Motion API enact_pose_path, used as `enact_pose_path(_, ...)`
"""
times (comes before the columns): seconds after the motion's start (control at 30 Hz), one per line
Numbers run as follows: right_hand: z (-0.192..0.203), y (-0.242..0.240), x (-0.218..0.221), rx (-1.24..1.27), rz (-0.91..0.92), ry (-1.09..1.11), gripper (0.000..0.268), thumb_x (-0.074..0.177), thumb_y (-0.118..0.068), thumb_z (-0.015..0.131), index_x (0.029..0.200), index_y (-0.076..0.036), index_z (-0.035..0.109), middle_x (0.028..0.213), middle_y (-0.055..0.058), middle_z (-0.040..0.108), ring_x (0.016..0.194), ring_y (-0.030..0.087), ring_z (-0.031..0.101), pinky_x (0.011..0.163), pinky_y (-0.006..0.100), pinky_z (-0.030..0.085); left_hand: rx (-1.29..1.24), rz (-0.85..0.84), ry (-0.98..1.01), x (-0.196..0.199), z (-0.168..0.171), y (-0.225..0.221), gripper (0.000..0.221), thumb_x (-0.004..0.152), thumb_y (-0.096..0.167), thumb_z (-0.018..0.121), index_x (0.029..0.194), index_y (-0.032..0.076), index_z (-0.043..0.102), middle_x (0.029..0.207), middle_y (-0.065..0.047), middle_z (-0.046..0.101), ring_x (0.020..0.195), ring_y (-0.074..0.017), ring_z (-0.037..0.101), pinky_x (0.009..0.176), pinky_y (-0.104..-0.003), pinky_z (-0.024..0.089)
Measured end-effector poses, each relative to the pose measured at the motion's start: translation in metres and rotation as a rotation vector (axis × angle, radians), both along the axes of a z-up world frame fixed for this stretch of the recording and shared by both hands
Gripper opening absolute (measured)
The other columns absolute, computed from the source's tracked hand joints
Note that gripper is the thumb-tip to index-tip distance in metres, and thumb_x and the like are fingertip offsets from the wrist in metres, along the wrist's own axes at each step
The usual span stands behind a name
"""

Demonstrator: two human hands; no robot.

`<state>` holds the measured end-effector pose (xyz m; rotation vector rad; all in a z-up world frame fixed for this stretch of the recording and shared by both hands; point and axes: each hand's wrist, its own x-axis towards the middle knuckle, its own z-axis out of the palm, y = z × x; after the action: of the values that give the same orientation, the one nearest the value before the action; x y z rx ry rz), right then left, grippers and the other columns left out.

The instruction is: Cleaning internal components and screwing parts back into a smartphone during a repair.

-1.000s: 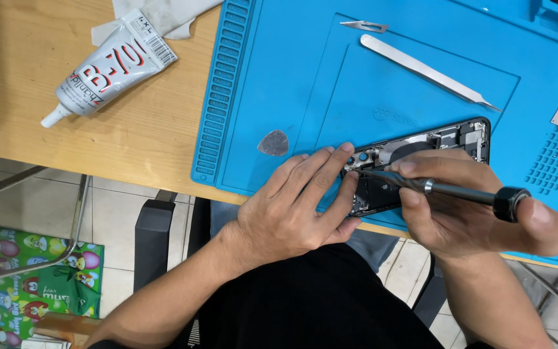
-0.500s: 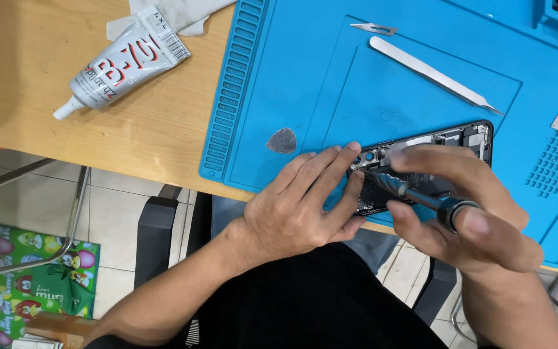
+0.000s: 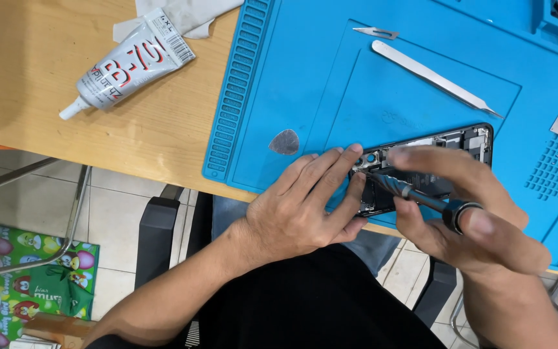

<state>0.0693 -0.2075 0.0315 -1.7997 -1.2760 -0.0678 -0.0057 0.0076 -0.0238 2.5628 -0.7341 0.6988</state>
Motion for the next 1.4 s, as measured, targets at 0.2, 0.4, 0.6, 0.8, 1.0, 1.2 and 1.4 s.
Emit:
enact_pose_path(0.2,0.0,0.001,0.001,-0.022,-0.011,-0.043,0.075,0.096,0.004,0.073,0.144,-0.018,0.019,0.107,0.034,0.054,0.094,0.043,0.066,0.083,0.05,0.065,-0.004,0.002,-0.002,0.001,0.002,-0.001,0.043,0.11,0.042,0.05,0.111,0.007,0.073,0.132,-0.024,0.064,0.112,-0.0302,0.073,0.088,-0.038,0.062)
enact_pose_path(0.4,0.0,0.002,0.002,-0.014,-0.035,-0.07,0.075,0.095,0.007,0.073,0.141,-0.018,0.019,0.104,0.034,0.054,0.093,0.045,0.066,0.084,0.053,0.066,-0.002,0.002,-0.002,0.001,0.003,0.0,0.041,0.109,0.041,0.05,0.111,0.007,0.073,0.132,-0.024,0.064,0.111,-0.0302,0.073,0.088,-0.038,0.062)
enact_pose_path(0.6,0.003,0.003,0.003,-0.019,-0.038,-0.04,0.072,0.095,0.003,0.073,0.136,-0.018,0.018,0.11,0.035,0.055,0.096,0.044,0.07,0.085,0.053,0.067,-0.008,-0.004,0.0,0.001,0.002,0.0,0.041,0.109,0.041,0.051,0.111,0.007,0.073,0.132,-0.025,0.064,0.112,-0.0311,0.073,0.088,-0.039,0.062)
enact_pose_path(0.8,0.002,0.001,0.004,-0.012,0.013,-0.037,0.083,0.094,0.007,0.074,0.149,-0.019,0.017,0.109,0.035,0.057,0.098,0.045,0.07,0.088,0.053,0.067,-0.013,-0.001,0.002,0.001,0.003,0.0,0.044,0.11,0.04,0.046,0.111,0.006,0.073,0.131,-0.025,0.065,0.112,-0.0309,0.073,0.089,-0.039,0.062)
enact_pose_path(1.0,0.003,0.003,-0.002,-0.002,0.002,-0.012,0.082,0.096,0.013,0.072,0.149,-0.017,0.019,0.11,0.036,0.058,0.101,0.046,0.071,0.09,0.052,0.068,0.001,0.001,-0.002,0.002,0.005,0.0,0.042,0.109,0.041,0.049,0.11,0.007,0.073,0.13,-0.024,0.066,0.112,-0.0301,0.073,0.089,-0.038,0.061)
enact_pose_path(1.2,-0.001,0.008,0.002,0.034,-0.026,-0.049,0.086,0.094,0.015,0.074,0.151,-0.018,0.018,0.109,0.038,0.058,0.096,0.045,0.071,0.085,0.05,0.068,0.019,0.005,-0.005,0.001,0.004,-0.001,0.043,0.109,0.044,0.051,0.112,0.007,0.074,0.131,-0.023,0.065,0.114,-0.0296,0.072,0.089,-0.038,0.061)
enact_pose_path(1.4,-0.031,-0.027,-0.006,0.252,-0.463,-0.066,0.052,0.1,0.009,0.055,0.139,-0.006,0.024,0.099,0.041,0.048,0.07,0.053,0.061,0.065,0.062,0.062,0.033,0.01,-0.009,0.004,0.007,-0.004,0.041,0.106,0.043,0.052,0.11,0.008,0.072,0.128,-0.022,0.067,0.11,-0.0287,0.074,0.085,-0.036,0.06)
